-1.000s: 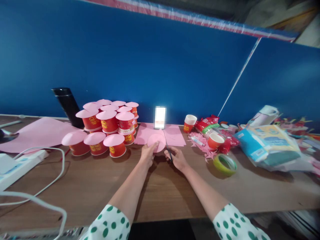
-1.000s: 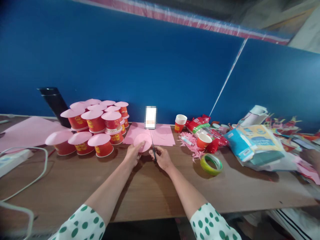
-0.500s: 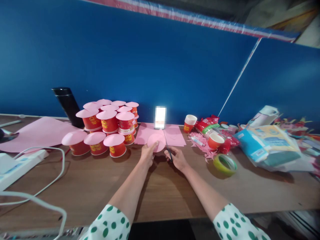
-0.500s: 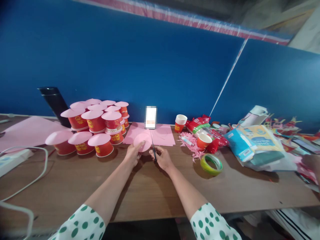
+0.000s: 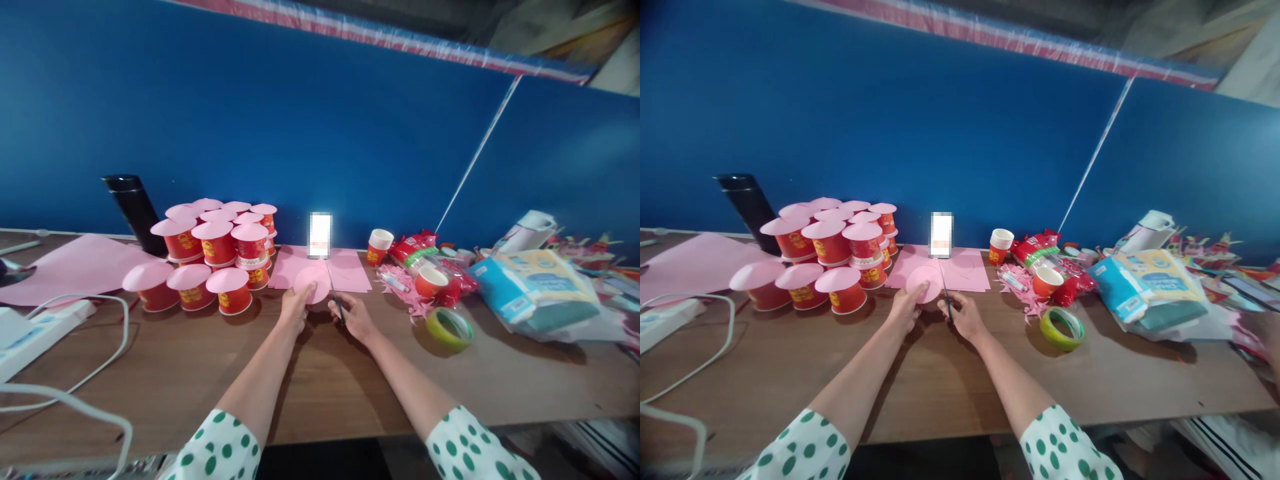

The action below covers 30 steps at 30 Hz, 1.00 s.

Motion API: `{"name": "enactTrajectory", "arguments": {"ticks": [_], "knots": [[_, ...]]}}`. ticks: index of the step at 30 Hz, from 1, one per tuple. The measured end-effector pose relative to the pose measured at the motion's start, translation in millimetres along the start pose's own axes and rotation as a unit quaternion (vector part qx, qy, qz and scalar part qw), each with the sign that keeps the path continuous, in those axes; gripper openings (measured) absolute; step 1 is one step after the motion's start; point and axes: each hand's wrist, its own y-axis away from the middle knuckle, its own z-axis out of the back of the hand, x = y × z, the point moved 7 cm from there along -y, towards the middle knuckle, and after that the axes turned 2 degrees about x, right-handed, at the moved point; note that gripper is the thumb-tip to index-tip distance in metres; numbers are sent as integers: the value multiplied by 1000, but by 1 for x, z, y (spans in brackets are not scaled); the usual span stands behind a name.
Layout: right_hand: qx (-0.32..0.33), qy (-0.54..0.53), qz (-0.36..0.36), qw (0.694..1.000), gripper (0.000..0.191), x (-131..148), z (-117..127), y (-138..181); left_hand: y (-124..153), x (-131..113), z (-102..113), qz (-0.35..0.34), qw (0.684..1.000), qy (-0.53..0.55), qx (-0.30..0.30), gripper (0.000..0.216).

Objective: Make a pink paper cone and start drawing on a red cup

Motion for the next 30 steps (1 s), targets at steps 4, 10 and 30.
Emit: {"name": "enactTrajectory", "arguments": {"ticks": [4, 10, 30], "knots": [[3, -1, 4, 1000, 41, -2, 0, -1, 2, -2, -1, -4, 1000, 3, -7, 35], [3, 10, 4, 1000, 42, 0, 0, 0, 2, -2, -1, 0, 1000, 2, -10, 39], [9, -24, -17, 1000, 45, 1, -2, 1, -1, 2, 0, -3, 1000, -16, 8, 43]]}}
